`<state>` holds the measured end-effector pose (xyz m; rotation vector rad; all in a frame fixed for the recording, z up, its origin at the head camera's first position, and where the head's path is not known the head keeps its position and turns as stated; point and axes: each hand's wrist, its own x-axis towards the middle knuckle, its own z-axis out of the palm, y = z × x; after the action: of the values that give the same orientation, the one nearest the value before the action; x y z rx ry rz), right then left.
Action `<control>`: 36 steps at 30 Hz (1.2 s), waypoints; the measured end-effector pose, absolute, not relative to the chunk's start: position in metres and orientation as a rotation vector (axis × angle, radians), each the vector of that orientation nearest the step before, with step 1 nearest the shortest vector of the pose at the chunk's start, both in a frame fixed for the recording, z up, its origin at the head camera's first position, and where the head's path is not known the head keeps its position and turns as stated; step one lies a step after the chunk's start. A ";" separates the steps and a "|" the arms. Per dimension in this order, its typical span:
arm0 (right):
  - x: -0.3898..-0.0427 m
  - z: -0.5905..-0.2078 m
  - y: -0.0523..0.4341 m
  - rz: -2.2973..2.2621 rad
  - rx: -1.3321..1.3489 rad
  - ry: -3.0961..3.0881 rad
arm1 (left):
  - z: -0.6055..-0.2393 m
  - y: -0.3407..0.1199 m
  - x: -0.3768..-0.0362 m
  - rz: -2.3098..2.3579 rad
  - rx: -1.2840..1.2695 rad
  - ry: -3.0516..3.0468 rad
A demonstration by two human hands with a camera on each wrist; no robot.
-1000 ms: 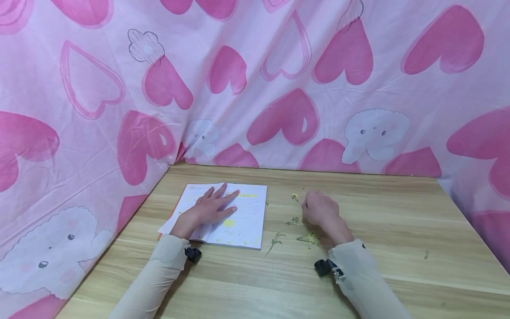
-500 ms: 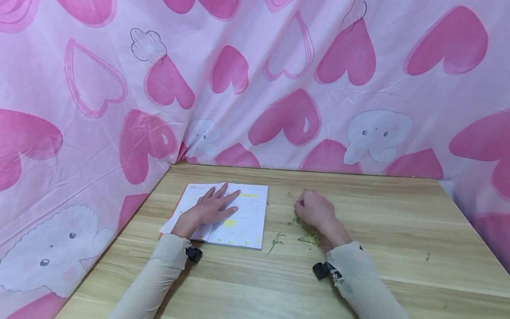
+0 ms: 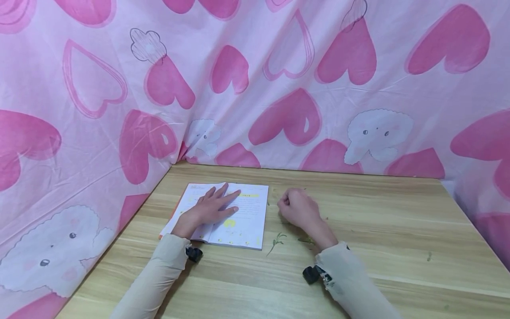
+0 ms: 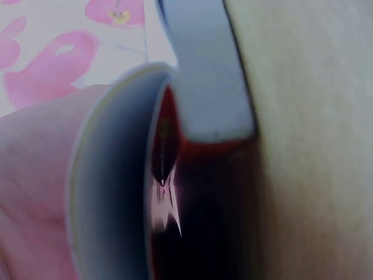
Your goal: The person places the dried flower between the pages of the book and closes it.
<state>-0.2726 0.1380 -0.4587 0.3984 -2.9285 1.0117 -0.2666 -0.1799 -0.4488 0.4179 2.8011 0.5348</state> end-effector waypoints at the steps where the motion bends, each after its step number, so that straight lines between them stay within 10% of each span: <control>1: -0.273 -0.459 0.135 1.023 0.409 -2.919 | -0.449 -0.180 -0.267 0.538 0.418 2.803; 36: -0.287 -0.466 0.042 1.054 0.533 -2.951 | -0.454 -0.182 -0.273 0.518 0.446 2.917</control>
<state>-0.2870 0.0424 -0.4659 0.5330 -2.9507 1.0542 -0.2726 -0.1822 -0.4540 0.4462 2.9169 0.5183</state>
